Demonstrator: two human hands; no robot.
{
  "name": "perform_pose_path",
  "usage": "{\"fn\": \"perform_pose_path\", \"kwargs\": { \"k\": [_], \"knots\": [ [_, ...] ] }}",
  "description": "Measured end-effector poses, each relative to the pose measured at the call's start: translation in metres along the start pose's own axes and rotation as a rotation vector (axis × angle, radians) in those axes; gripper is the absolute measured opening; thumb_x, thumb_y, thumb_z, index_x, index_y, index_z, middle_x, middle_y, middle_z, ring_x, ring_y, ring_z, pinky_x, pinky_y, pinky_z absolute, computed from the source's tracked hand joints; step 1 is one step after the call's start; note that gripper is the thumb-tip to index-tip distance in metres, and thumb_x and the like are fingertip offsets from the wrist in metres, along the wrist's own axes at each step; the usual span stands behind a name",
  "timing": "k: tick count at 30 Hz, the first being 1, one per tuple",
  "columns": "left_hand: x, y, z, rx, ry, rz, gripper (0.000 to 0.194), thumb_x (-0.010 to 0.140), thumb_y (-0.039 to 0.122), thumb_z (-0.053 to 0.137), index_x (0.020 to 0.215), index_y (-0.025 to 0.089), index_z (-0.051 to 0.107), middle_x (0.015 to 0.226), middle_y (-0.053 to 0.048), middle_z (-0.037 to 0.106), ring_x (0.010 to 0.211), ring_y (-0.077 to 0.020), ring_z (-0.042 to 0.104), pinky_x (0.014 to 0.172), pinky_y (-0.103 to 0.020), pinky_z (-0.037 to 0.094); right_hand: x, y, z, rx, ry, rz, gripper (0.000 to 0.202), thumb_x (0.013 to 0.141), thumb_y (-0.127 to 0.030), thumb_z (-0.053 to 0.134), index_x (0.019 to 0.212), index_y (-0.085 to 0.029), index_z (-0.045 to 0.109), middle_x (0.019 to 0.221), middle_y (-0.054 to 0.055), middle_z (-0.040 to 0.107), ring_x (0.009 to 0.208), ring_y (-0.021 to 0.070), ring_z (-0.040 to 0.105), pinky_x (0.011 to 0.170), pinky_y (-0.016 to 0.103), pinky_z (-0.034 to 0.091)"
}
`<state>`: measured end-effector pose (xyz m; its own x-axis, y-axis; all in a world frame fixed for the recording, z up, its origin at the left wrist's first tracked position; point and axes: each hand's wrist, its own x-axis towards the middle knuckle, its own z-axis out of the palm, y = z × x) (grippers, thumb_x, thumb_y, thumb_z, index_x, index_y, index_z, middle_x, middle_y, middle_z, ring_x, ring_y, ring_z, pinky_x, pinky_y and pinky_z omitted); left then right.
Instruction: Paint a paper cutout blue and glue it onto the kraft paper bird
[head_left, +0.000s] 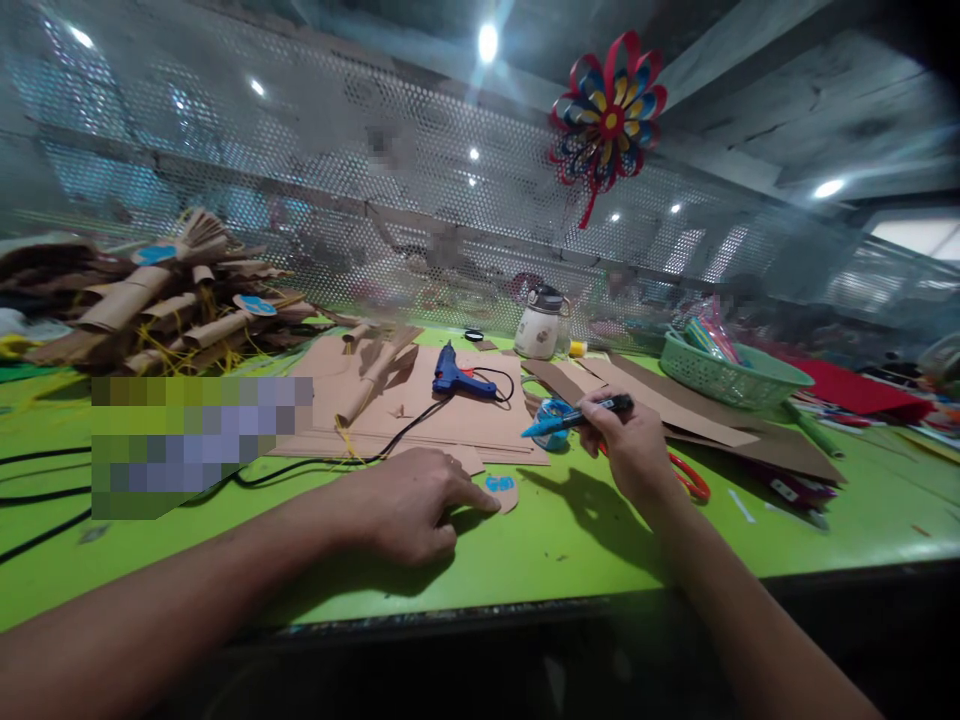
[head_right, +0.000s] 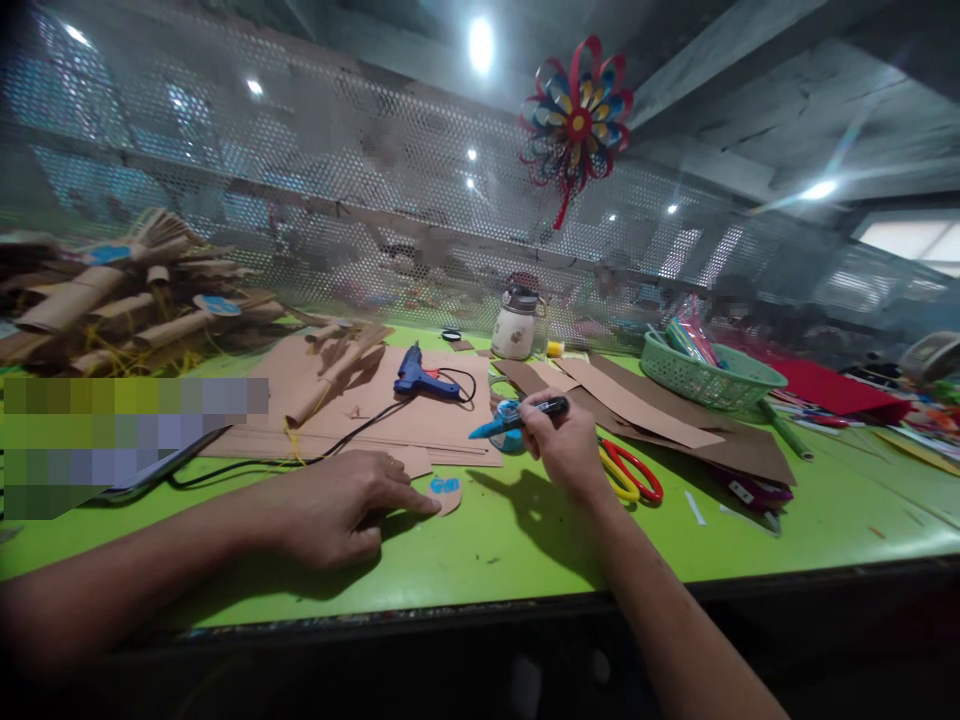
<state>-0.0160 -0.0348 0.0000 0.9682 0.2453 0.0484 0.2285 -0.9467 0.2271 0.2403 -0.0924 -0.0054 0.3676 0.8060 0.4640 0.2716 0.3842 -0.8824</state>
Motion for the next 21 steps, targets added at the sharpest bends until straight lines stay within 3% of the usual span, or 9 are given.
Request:
{"fn": "perform_pose_path", "kwargs": {
  "k": [4, 8, 12, 16, 19, 21],
  "knots": [
    [-0.001, 0.002, -0.001, 0.003, 0.0, -0.019, 0.068, 0.062, 0.013, 0.051, 0.127, 0.029, 0.062, 0.087, -0.006, 0.069, 0.078, -0.0223, 0.06, 0.07, -0.032, 0.045, 0.013, 0.006, -0.013, 0.032, 0.228, -0.045, 0.018, 0.073, -0.033, 0.066, 0.073, -0.018, 0.056, 0.045, -0.006, 0.051, 0.037, 0.0096, 0.042, 0.036, 0.022, 0.034],
    [-0.001, 0.001, 0.0, 0.003, 0.006, -0.015, 0.068, 0.062, 0.012, 0.051, 0.128, 0.029, 0.062, 0.088, -0.006, 0.069, 0.08, -0.0227, 0.061, 0.073, -0.033, 0.046, 0.026, 0.013, -0.023, -0.124, 0.324, -0.079, 0.019, 0.073, -0.035, 0.063, 0.071, -0.018, 0.056, 0.045, -0.006, 0.048, 0.039, 0.0106, 0.042, 0.038, 0.023, 0.034],
    [-0.001, 0.001, 0.0, -0.001, 0.009, -0.006, 0.07, 0.062, 0.012, 0.051, 0.128, 0.031, 0.061, 0.088, -0.005, 0.069, 0.082, -0.0229, 0.062, 0.074, -0.034, 0.047, 0.038, 0.023, -0.019, -0.378, 0.211, -0.042, 0.021, 0.073, -0.037, 0.059, 0.07, -0.016, 0.059, 0.05, -0.002, 0.053, 0.047, 0.0136, 0.048, 0.046, 0.025, 0.038],
    [-0.002, 0.0, 0.001, 0.011, 0.025, -0.002, 0.07, 0.062, 0.012, 0.05, 0.128, 0.033, 0.061, 0.087, -0.005, 0.069, 0.08, -0.0234, 0.062, 0.072, -0.034, 0.046, 0.043, 0.028, -0.009, -0.449, 0.078, -0.006, 0.017, 0.066, -0.032, 0.063, 0.062, -0.016, 0.062, 0.054, 0.0, 0.058, 0.054, 0.0151, 0.052, 0.052, 0.026, 0.041],
    [-0.003, -0.001, 0.002, 0.031, 0.031, 0.006, 0.069, 0.062, 0.013, 0.051, 0.127, 0.032, 0.061, 0.085, -0.005, 0.07, 0.076, -0.0237, 0.061, 0.069, -0.034, 0.045, 0.042, 0.029, -0.01, -0.449, 0.07, 0.009, 0.019, 0.069, -0.034, 0.061, 0.066, -0.015, 0.063, 0.054, 0.0, 0.058, 0.052, 0.0147, 0.051, 0.05, 0.026, 0.04],
    [-0.002, -0.002, 0.003, 0.035, 0.024, 0.011, 0.068, 0.062, 0.014, 0.052, 0.127, 0.031, 0.062, 0.085, -0.005, 0.07, 0.075, -0.0238, 0.061, 0.068, -0.034, 0.045, 0.04, 0.029, -0.015, -0.424, 0.132, 0.002, 0.021, 0.071, -0.036, 0.059, 0.07, -0.015, 0.062, 0.052, -0.001, 0.056, 0.048, 0.0139, 0.049, 0.047, 0.026, 0.04]
  ]
}}
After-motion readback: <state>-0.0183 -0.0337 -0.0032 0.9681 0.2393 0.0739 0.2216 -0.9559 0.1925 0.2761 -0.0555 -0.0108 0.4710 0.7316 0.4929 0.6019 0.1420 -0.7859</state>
